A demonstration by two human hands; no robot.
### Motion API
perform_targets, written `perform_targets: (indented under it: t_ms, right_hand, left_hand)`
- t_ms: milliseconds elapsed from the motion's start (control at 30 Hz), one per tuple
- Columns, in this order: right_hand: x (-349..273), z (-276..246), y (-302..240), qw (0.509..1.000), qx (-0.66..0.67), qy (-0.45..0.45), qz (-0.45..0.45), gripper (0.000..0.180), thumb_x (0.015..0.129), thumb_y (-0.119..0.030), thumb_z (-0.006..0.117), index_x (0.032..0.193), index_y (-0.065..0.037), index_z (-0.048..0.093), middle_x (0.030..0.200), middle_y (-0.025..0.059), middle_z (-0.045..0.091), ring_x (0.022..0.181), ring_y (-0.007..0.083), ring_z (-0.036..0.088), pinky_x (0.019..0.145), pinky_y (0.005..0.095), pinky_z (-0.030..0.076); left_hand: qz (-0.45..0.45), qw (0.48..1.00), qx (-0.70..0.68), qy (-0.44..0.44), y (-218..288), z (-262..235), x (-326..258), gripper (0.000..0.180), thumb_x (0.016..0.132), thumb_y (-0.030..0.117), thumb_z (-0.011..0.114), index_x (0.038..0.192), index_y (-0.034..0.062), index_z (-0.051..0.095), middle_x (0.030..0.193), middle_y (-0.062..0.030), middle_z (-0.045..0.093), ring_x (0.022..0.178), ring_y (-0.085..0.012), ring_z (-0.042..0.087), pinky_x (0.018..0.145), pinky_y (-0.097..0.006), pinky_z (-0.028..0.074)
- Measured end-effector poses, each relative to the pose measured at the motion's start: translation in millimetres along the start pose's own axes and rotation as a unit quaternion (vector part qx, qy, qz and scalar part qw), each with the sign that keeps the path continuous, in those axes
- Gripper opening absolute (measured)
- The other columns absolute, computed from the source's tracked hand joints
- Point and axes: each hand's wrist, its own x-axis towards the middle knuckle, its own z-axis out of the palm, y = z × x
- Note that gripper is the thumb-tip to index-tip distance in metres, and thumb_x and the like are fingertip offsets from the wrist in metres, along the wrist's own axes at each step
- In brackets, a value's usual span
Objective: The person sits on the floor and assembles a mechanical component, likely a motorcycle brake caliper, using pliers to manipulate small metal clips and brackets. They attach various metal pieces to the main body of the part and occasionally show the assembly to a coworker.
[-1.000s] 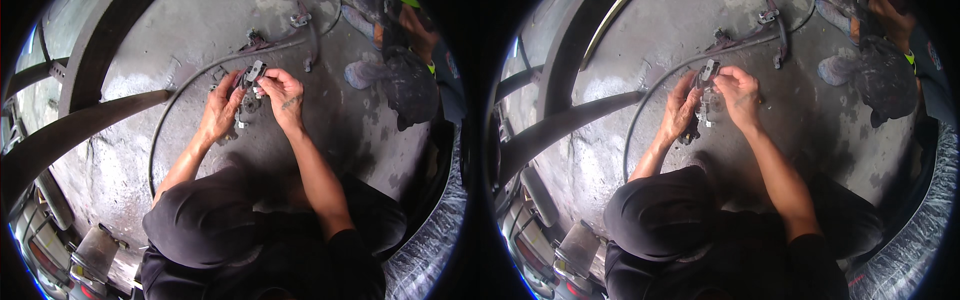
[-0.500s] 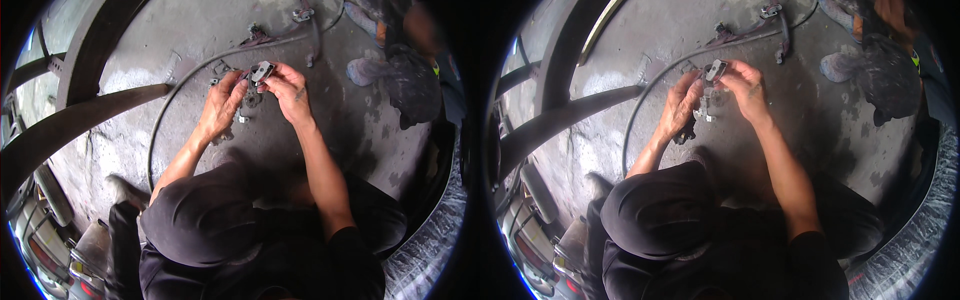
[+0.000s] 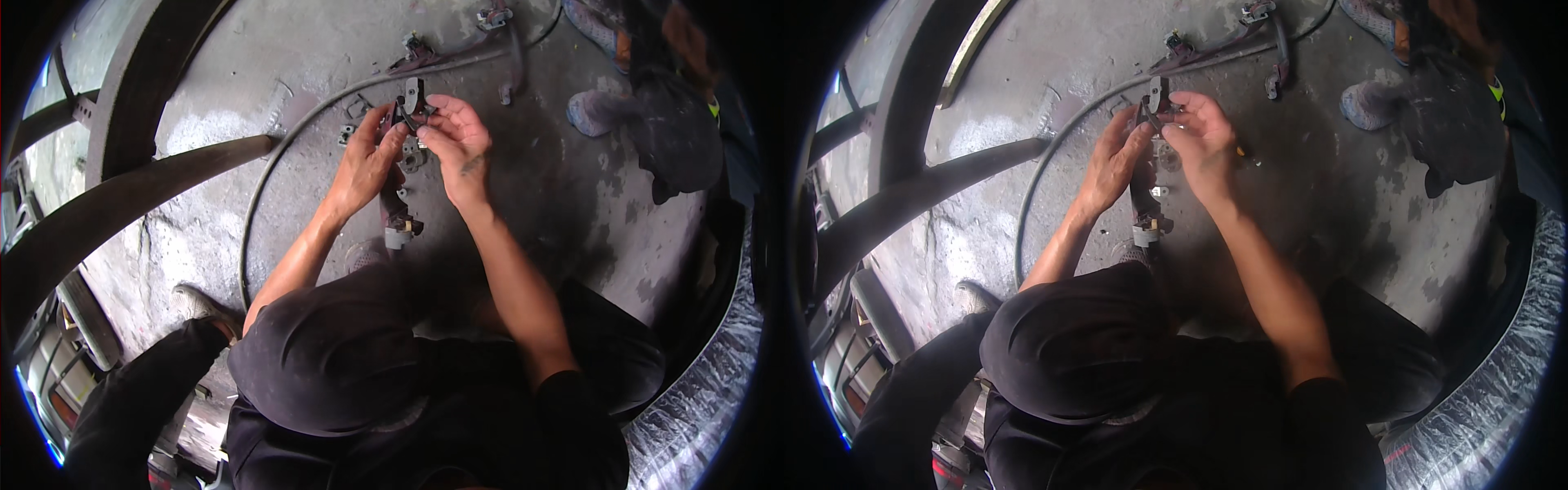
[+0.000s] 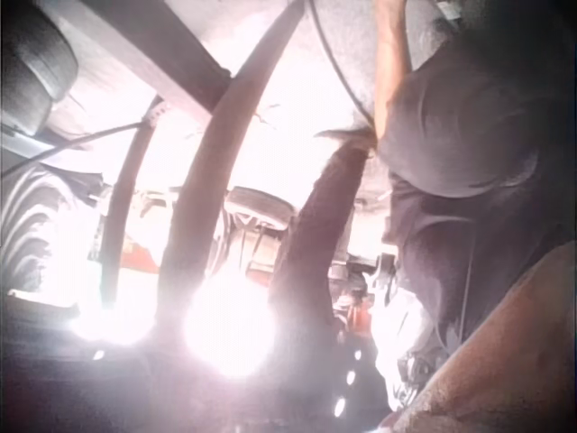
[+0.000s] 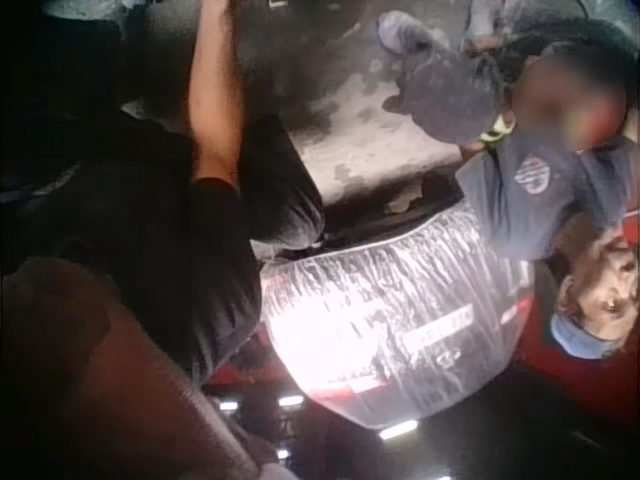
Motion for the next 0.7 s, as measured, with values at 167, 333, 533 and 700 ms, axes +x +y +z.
perform_targets:
  t_ms: [167, 333, 533, 700]
  right_hand:
    - [9, -2, 9, 0.929, -0.287, 0.005, -0.233, 0.022, 0.088, 0.004, 0.07, 0.11, -0.001, 0.07, 0.104, 0.0104, 0.071, 0.095, 0.0225, 0.071, 0.08, 0.0351, 0.058]
    - [17, -3, -2, 0.857, -0.398, -0.004, -0.326, 0.01, 0.087, -0.001, 0.075, 0.096, 0.0, 0.073, 0.099, 0.0131, 0.071, 0.086, 0.0286, 0.071, 0.076, 0.0372, 0.057]
    - [25, -10, -1, 0.888, -0.378, 0.049, -0.258, 0.009, 0.088, -0.005, 0.077, 0.093, 0.002, 0.075, 0.087, 0.0126, 0.072, 0.078, 0.0259, 0.072, 0.068, 0.0353, 0.055]
    - [34, -18, -3, 0.962, -0.252, 0.03, -0.103, 0.011, 0.09, -0.008, 0.076, 0.095, 0.001, 0.075, 0.082, 0.008, 0.073, 0.069, 0.0158, 0.069, 0.064, 0.0307, 0.054]
  left_hand:
    - [-0.041, 0.99, -0.127, -0.042, 0, 0, 2, 0.055, 0.109, 0.036, 0.056, 0.154, 0.008, 0.042, 0.079, -0.007, 0.059, 0.046, -0.0146, 0.057, 0.041, -0.028, 0.047]
    - [-0.07, 0.985, -0.153, -0.05, 6, -2, 2, 0.055, 0.109, 0.033, 0.055, 0.158, 0.013, 0.039, 0.08, -0.0073, 0.06, 0.045, -0.0141, 0.057, 0.039, -0.028, 0.048]
    - [-0.085, 0.992, -0.089, -0.041, 7, 3, -5, 0.054, 0.109, 0.033, 0.056, 0.157, 0.0128, 0.043, 0.08, -0.0056, 0.059, 0.045, -0.0126, 0.055, 0.04, -0.028, 0.047]
    - [-0.046, 0.997, -0.036, -0.042, 0, -8, -2, 0.054, 0.107, 0.034, 0.06, 0.154, 0.0107, 0.049, 0.078, -0.0038, 0.056, 0.05, -0.0104, 0.055, 0.041, -0.027, 0.045]
